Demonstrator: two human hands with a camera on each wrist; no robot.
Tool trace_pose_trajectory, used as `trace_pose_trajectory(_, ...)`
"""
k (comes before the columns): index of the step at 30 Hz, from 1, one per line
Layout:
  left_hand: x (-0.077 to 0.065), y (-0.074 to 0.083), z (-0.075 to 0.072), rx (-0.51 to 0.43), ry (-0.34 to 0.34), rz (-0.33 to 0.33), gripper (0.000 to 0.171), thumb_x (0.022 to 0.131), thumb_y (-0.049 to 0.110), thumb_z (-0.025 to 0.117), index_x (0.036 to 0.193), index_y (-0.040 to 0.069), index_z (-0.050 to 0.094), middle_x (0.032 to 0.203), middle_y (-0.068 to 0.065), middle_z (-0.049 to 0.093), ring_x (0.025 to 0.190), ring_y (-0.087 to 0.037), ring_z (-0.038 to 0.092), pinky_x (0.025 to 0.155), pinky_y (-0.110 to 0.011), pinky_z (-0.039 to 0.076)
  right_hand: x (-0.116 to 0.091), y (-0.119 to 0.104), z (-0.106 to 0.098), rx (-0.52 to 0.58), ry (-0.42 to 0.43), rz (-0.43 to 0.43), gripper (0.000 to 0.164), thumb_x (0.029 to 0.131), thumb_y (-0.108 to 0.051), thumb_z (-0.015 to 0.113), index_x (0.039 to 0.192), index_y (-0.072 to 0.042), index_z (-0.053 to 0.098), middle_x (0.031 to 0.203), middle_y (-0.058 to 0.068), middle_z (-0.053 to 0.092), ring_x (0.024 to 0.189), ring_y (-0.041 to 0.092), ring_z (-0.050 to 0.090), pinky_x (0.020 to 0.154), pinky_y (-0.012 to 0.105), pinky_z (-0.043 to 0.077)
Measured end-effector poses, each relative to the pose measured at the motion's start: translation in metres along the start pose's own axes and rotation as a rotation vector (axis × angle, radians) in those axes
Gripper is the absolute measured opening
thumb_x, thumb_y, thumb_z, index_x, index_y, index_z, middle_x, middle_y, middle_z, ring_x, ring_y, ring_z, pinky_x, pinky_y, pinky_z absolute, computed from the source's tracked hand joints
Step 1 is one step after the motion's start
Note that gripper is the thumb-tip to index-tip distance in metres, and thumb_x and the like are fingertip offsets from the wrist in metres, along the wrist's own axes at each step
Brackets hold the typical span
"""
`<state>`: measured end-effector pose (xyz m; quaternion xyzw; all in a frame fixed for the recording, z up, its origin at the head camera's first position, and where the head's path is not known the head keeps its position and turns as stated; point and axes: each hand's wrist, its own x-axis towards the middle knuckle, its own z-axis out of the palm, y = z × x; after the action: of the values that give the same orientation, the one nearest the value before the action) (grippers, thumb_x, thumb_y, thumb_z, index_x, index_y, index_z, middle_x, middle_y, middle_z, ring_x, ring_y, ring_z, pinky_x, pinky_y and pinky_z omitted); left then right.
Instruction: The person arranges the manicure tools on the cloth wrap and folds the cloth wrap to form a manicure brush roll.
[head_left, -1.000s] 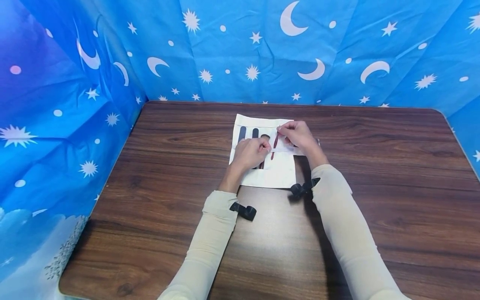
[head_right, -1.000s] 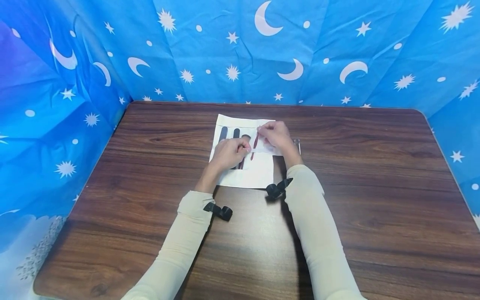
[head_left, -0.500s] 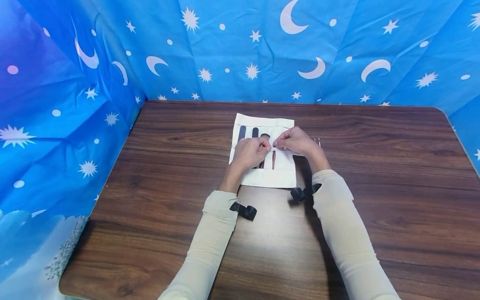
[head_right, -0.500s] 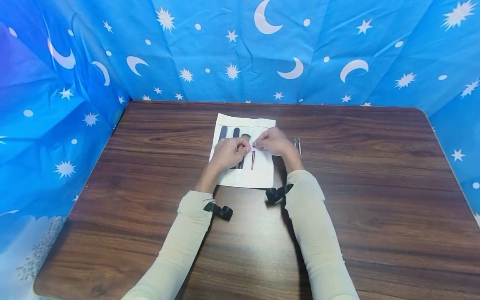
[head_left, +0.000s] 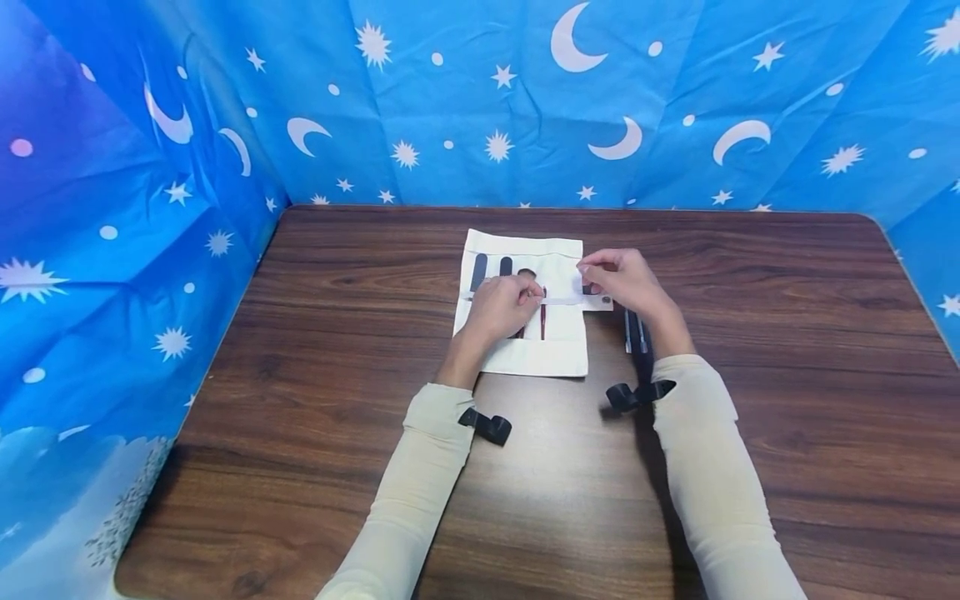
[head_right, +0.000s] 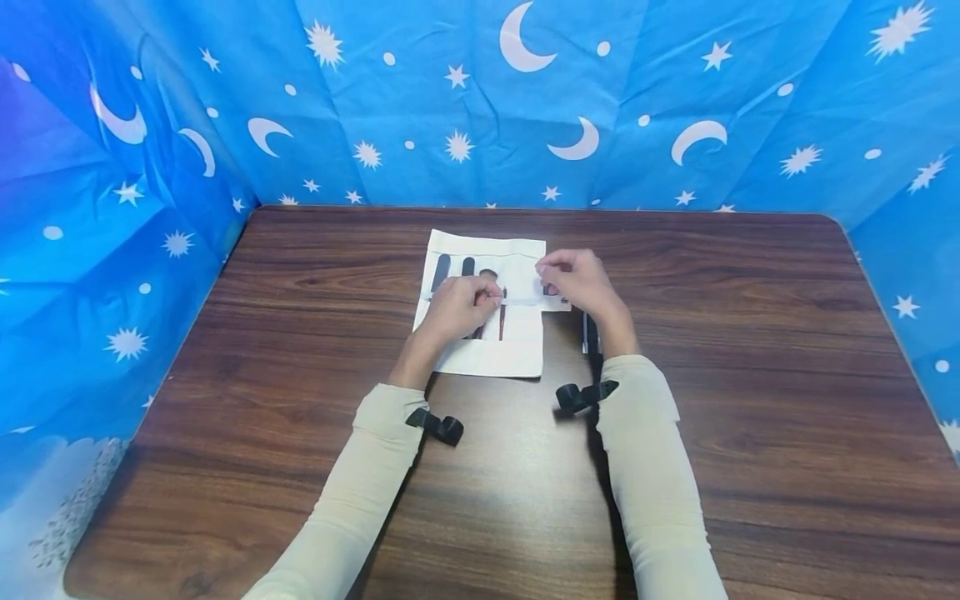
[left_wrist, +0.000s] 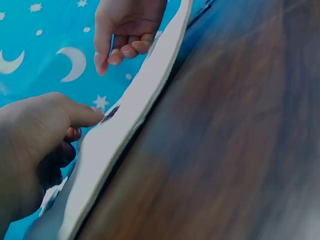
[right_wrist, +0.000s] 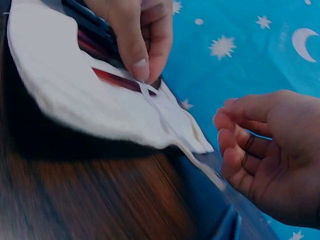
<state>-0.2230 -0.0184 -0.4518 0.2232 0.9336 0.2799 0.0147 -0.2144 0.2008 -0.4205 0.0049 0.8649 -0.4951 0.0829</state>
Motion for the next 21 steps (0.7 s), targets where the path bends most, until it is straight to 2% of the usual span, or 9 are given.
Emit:
trace_pose_trajectory(3, 0.002, 0.004, 0.004, -0.003, -0.006, 0.033, 0.019, 0.098, 0.025, 0.064, 0.108, 0.018, 0.079, 0.066, 0.009, 0.049, 0.060, -0.010, 0.043, 0.063, -0.026, 0.035, -0.008, 0.006, -0.007, 0.048, 0.016, -0.025, 0.034, 0.104, -0.019, 0.056, 0.125, 0.006, 0.065, 0.108, 0.019, 0.071, 0.082, 0.003, 0.065, 0.073, 0.015, 0.053)
trace_pose_trajectory(5, 0.004, 0.007, 0.008, 0.025, -0.020, 0.038, 0.021, 0.099, 0.028, 0.063, 0.110, 0.020, 0.078, 0.066, 0.009, 0.050, 0.061, -0.009, 0.044, 0.063, -0.025, 0.034, -0.012, 0.010, -0.012, 0.067, 0.032, -0.038, 0.035, 0.104, -0.020, 0.056, 0.125, 0.006, 0.065, 0.110, 0.018, 0.072, 0.083, 0.003, 0.066, 0.073, 0.016, 0.054)
trace_pose_trajectory(7, 0.004, 0.008, 0.010, 0.068, -0.029, 0.041, 0.022, 0.099, 0.031, 0.062, 0.112, 0.022, 0.078, 0.066, 0.010, 0.051, 0.063, -0.009, 0.048, 0.065, -0.025, 0.037, -0.017, 0.013, -0.017, 0.080, 0.047, -0.053, 0.036, 0.104, -0.020, 0.056, 0.126, 0.007, 0.064, 0.104, 0.009, 0.073, 0.083, 0.001, 0.065, 0.074, 0.016, 0.055)
trace_pose_trajectory(9, 0.005, 0.009, 0.010, 0.100, -0.030, 0.041, 0.022, 0.100, 0.032, 0.062, 0.113, 0.024, 0.078, 0.067, 0.010, 0.053, 0.065, -0.010, 0.051, 0.069, -0.028, 0.042, -0.020, 0.017, -0.024, 0.084, 0.076, -0.061, 0.036, 0.104, -0.019, 0.055, 0.125, 0.008, 0.064, 0.095, -0.004, 0.072, 0.080, -0.001, 0.064, 0.073, 0.016, 0.055)
trace_pose_trajectory(11, 0.005, 0.010, 0.010, 0.111, -0.030, 0.041, 0.022, 0.099, 0.032, 0.062, 0.111, 0.025, 0.078, 0.068, 0.010, 0.054, 0.067, -0.010, 0.053, 0.074, -0.030, 0.045, -0.023, 0.021, -0.031, 0.055, 0.115, -0.069, 0.034, 0.104, -0.018, 0.055, 0.124, 0.008, 0.064, 0.088, -0.014, 0.068, 0.076, -0.003, 0.063, 0.071, 0.015, 0.054)
trace_pose_trajectory(13, 0.005, 0.011, 0.010, 0.105, -0.032, 0.035, 0.020, 0.099, 0.032, 0.062, 0.108, 0.024, 0.078, 0.068, 0.010, 0.053, 0.067, -0.010, 0.053, 0.078, -0.032, 0.046, -0.027, 0.026, -0.038, 0.003, 0.149, -0.065, 0.032, 0.103, -0.017, 0.056, 0.121, 0.008, 0.066, 0.088, -0.011, 0.069, 0.072, -0.006, 0.061, 0.069, 0.013, 0.052)
trace_pose_trajectory(16, 0.004, 0.012, 0.010, 0.088, -0.040, 0.016, 0.017, 0.099, 0.031, 0.063, 0.103, 0.024, 0.077, 0.068, 0.011, 0.052, 0.068, -0.010, 0.053, 0.086, -0.033, 0.047, -0.032, 0.030, -0.047, -0.107, 0.170, -0.010, 0.029, 0.102, -0.015, 0.058, 0.119, 0.007, 0.067, 0.097, 0.012, 0.073, 0.069, -0.006, 0.060, 0.064, 0.012, 0.050)
trace_pose_trajectory(18, 0.004, 0.012, 0.010, 0.080, -0.039, 0.007, 0.015, 0.099, 0.031, 0.063, 0.100, 0.024, 0.076, 0.068, 0.011, 0.052, 0.068, -0.009, 0.053, 0.088, -0.034, 0.047, -0.033, 0.031, -0.051, -0.172, 0.147, 0.049, 0.029, 0.102, -0.016, 0.060, 0.119, 0.006, 0.067, 0.104, 0.023, 0.071, 0.070, -0.003, 0.061, 0.062, 0.014, 0.049)
trace_pose_trajectory(21, 0.003, 0.010, 0.011, 0.078, -0.030, 0.001, 0.014, 0.099, 0.030, 0.064, 0.098, 0.024, 0.076, 0.068, 0.011, 0.053, 0.068, -0.009, 0.054, 0.090, -0.034, 0.047, -0.033, 0.030, -0.053, -0.264, 0.089, 0.146, 0.029, 0.099, -0.019, 0.063, 0.117, 0.004, 0.068, 0.097, 0.020, 0.073, 0.073, 0.009, 0.064, 0.064, 0.021, 0.048)
